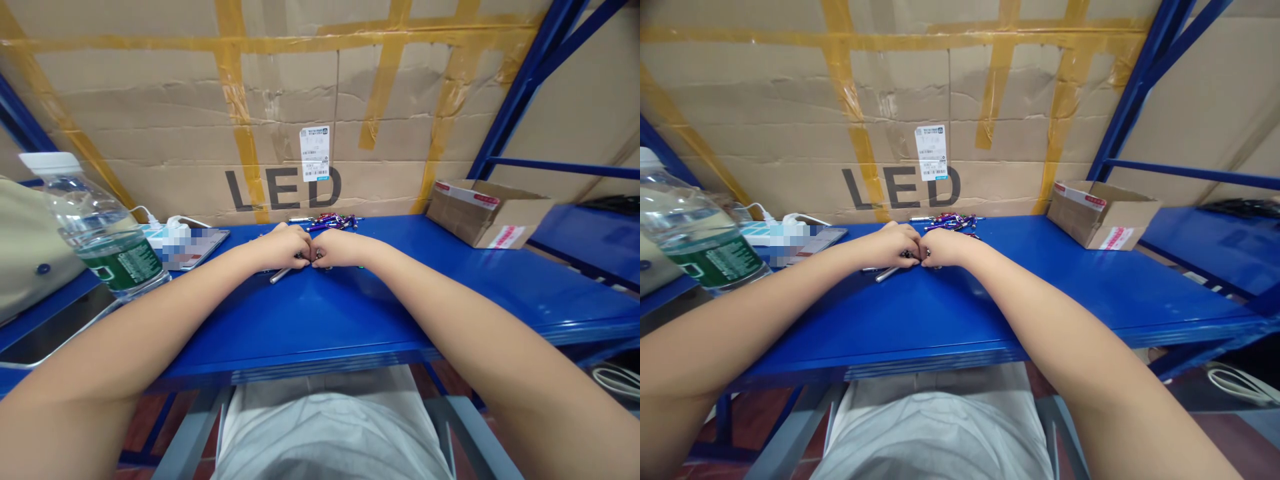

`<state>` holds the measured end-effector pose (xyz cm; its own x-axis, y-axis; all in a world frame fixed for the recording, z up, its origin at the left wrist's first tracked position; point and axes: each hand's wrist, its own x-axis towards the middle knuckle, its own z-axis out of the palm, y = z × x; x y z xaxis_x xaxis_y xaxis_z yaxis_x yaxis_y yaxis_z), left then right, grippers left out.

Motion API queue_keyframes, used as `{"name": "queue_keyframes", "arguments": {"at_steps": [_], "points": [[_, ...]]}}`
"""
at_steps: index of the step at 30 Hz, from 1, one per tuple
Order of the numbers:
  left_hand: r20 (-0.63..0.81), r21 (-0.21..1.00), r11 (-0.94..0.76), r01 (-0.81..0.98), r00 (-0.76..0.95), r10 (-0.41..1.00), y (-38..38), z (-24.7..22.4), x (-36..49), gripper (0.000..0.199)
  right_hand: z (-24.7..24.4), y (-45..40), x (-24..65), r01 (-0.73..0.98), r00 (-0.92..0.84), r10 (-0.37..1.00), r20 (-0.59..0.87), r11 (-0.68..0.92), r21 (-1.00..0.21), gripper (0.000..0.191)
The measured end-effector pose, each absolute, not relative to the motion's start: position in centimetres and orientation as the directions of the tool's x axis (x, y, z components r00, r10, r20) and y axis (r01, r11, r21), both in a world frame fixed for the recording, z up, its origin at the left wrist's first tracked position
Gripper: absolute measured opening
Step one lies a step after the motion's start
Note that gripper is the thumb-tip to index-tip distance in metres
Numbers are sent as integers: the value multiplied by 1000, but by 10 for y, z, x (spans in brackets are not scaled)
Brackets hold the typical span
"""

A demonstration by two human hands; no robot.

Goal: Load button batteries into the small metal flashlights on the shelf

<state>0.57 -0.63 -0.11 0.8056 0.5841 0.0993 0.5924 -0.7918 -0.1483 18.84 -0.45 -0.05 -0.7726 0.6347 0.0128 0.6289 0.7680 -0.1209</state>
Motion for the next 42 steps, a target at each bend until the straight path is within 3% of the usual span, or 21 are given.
{"name": "queue_keyframes", "arguments": {"at_steps": [10, 21, 28, 35, 42], "points": [[82, -82, -798, 596, 802, 591, -5, 1, 3, 14, -3, -4, 187, 635, -768, 640, 18, 765, -105, 20], [85, -182, -789, 588, 808, 583, -7, -1, 5, 16, -3, -3, 187, 640, -767, 641, 17, 767, -49, 21], [78, -101, -768, 632, 775, 628, -4, 2, 1, 14, -4, 1, 191, 631, -767, 641, 36, 763, -136, 19], [117, -92, -740, 667, 745, 657, -6, 3, 4, 12, -3, 0, 188, 675, -721, 678, 141, 734, -78, 20], [129, -32, -736, 677, 733, 668, -2, 3, 3, 13, -5, 1, 188, 650, -743, 662, 101, 749, -129, 18]]}}
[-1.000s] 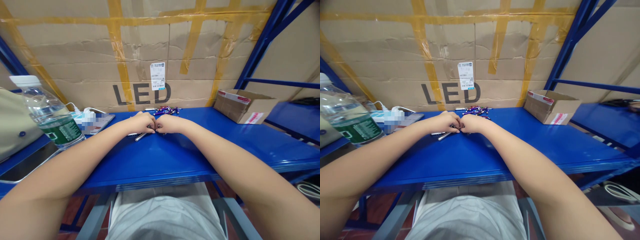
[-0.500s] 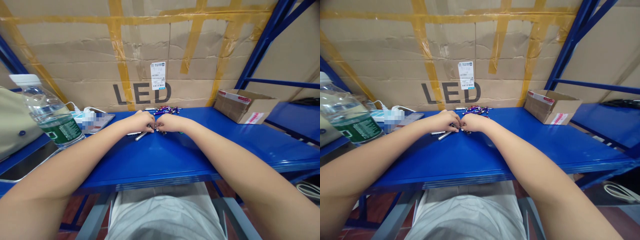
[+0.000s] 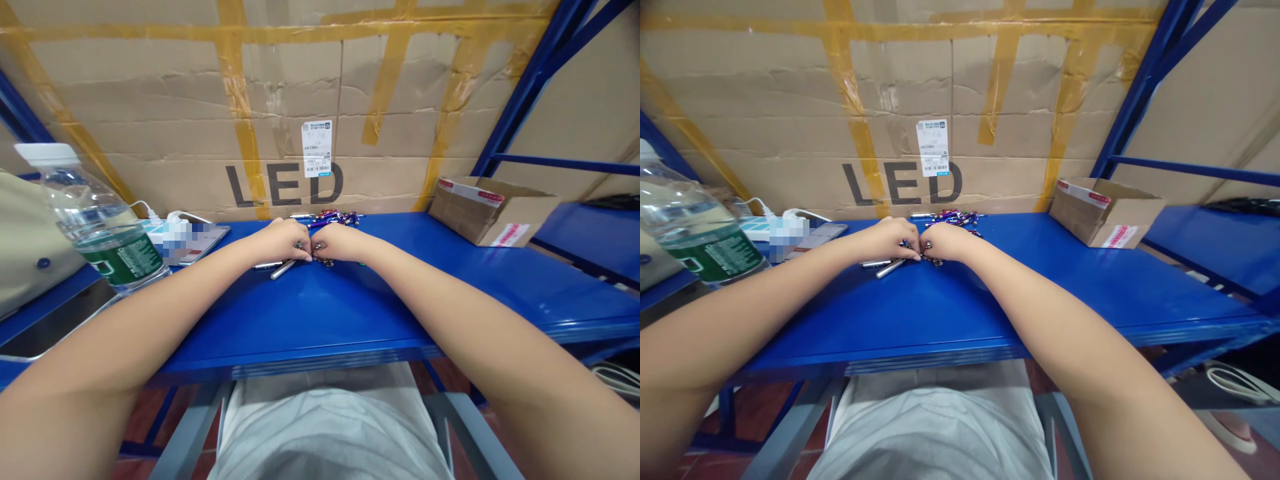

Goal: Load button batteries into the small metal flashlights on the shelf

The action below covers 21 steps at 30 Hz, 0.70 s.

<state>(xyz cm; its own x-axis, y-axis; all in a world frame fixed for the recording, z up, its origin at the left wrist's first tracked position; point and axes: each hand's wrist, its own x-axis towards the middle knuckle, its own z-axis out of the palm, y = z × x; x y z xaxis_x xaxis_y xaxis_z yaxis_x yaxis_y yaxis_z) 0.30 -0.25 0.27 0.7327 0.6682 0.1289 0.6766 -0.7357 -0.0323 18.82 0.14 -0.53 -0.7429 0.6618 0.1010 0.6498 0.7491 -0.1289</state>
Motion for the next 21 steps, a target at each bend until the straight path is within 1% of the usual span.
{"name": "queue_keyframes", "arguments": {"at_steps": [5, 8, 12, 16, 21], "points": [[242, -112, -671, 733, 675, 697, 3, 2, -2, 16, -10, 7, 188, 626, -756, 641, 135, 768, -137, 17], [276, -116, -647, 754, 650, 708, 4, 2, -4, 18, -12, 9, 188, 604, -767, 625, 143, 780, -164, 20], [266, -91, -654, 751, 651, 711, 5, 2, -5, 21, -13, 10, 188, 584, -781, 606, 148, 794, -168, 18], [250, -107, -662, 741, 665, 704, 7, 0, -6, 21, -14, 11, 188, 585, -777, 610, 155, 791, -177, 16], [250, -112, -665, 739, 668, 701, 9, -1, -6, 22, -13, 9, 188, 562, -790, 592, 159, 803, -198, 22]]}}
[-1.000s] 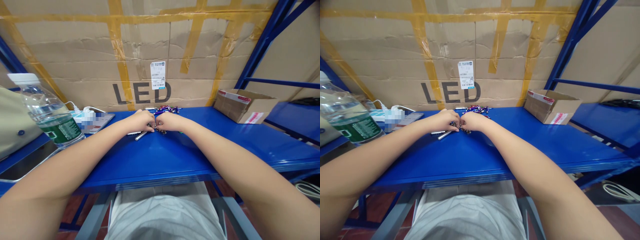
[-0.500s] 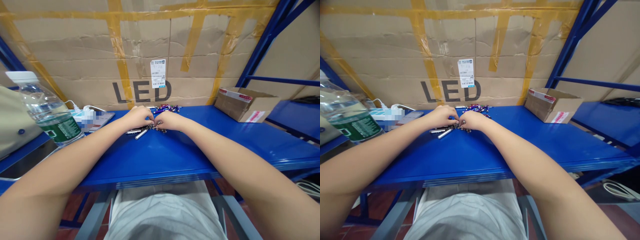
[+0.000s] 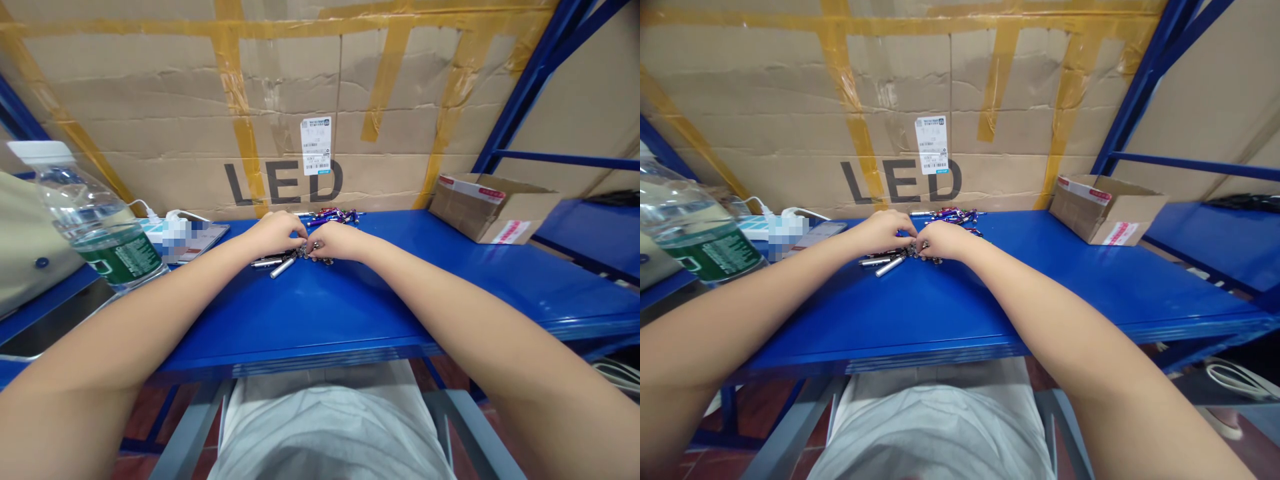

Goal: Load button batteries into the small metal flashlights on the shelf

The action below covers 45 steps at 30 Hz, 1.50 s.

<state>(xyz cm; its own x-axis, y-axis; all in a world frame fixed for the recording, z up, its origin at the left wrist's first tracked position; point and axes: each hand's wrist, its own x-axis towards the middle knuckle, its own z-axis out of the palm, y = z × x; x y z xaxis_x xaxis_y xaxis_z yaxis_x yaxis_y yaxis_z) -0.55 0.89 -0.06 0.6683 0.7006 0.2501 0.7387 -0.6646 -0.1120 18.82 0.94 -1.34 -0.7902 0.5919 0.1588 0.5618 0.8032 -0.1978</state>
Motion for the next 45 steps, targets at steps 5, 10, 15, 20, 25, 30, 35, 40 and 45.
{"name": "queue_keyframes", "arguments": {"at_steps": [5, 10, 15, 20, 25, 30, 35, 40, 45], "points": [[230, -116, -668, 735, 674, 702, 9, 0, -5, 23, -13, 9, 188, 547, -806, 569, 164, 821, -164, 23], [240, -134, -674, 726, 684, 689, 10, -2, -6, 23, -14, 9, 186, 572, -795, 584, 163, 812, -116, 23], [236, -121, -677, 726, 683, 691, 11, -2, -6, 24, -15, 10, 187, 570, -797, 582, 158, 813, -119, 23], [227, -108, -683, 722, 687, 691, 9, -1, -4, 23, -12, 9, 188, 560, -809, 575, 124, 818, -135, 20], [216, -107, -686, 720, 690, 691, 9, -1, -4, 25, -10, 7, 187, 582, -797, 594, 110, 803, -129, 19], [219, -117, -690, 714, 696, 684, 10, -2, -4, 23, -10, 5, 186, 603, -790, 605, 97, 796, -53, 22], [227, -98, -678, 729, 679, 698, 9, -1, -4, 25, -11, 4, 183, 635, -768, 629, 116, 773, 15, 24], [221, -115, -673, 730, 679, 700, 9, -2, -4, 23, -13, 10, 185, 669, -728, 655, 202, 743, 2, 20], [203, -127, -659, 741, 670, 714, 6, -3, -1, 23, -10, 17, 194, 718, -658, 687, 309, 695, -15, 21]]}}
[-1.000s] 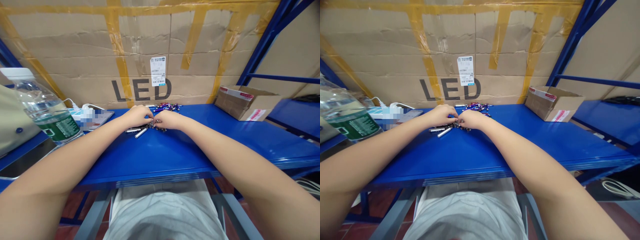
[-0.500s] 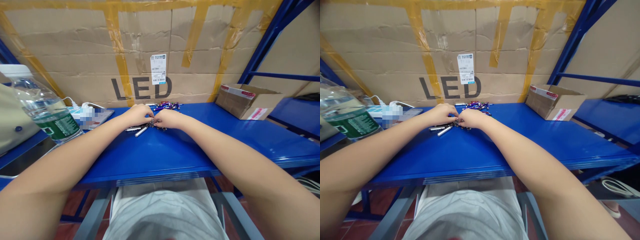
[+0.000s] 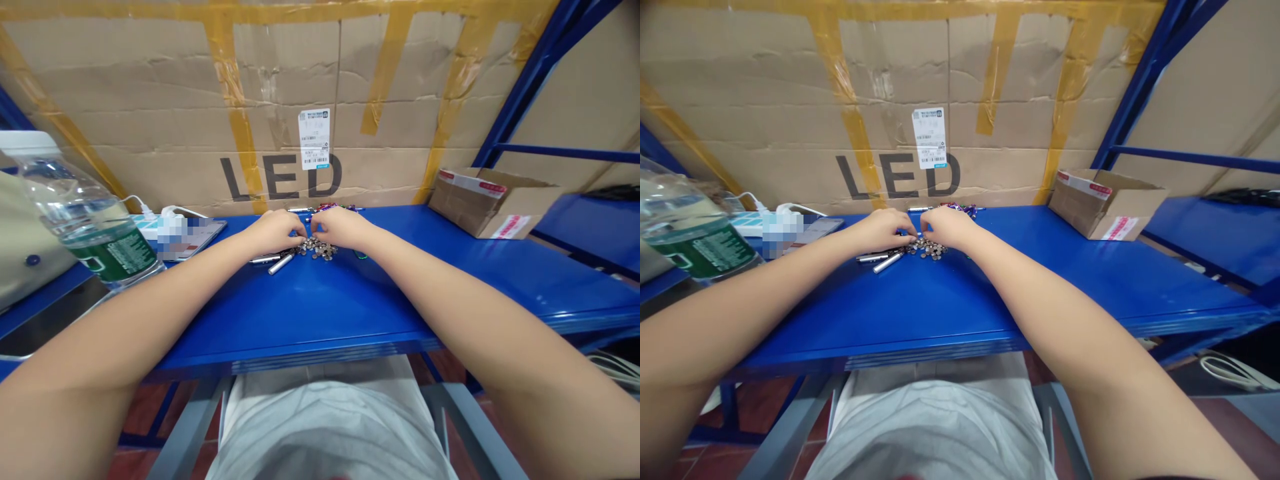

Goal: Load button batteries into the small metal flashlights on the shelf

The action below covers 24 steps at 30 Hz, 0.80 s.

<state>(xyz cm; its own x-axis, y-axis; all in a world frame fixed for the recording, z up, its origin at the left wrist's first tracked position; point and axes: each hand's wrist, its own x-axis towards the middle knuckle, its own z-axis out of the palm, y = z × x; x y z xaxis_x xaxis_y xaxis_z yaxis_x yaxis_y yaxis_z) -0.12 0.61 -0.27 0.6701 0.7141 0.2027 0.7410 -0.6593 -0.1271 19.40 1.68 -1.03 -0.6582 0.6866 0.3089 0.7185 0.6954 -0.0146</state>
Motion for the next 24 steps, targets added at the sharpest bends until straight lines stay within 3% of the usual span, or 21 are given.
{"name": "queue_keyframes", "arguments": {"at_steps": [12, 24], "points": [[148, -171, -522, 836, 546, 825, -11, 1, 11, 26, -18, 21, 191, 674, -707, 678, 200, 732, -101, 24], [119, -188, -447, 875, 472, 874, -14, 0, 18, 32, -20, 21, 185, 736, -652, 732, 198, 674, -63, 26]]}}
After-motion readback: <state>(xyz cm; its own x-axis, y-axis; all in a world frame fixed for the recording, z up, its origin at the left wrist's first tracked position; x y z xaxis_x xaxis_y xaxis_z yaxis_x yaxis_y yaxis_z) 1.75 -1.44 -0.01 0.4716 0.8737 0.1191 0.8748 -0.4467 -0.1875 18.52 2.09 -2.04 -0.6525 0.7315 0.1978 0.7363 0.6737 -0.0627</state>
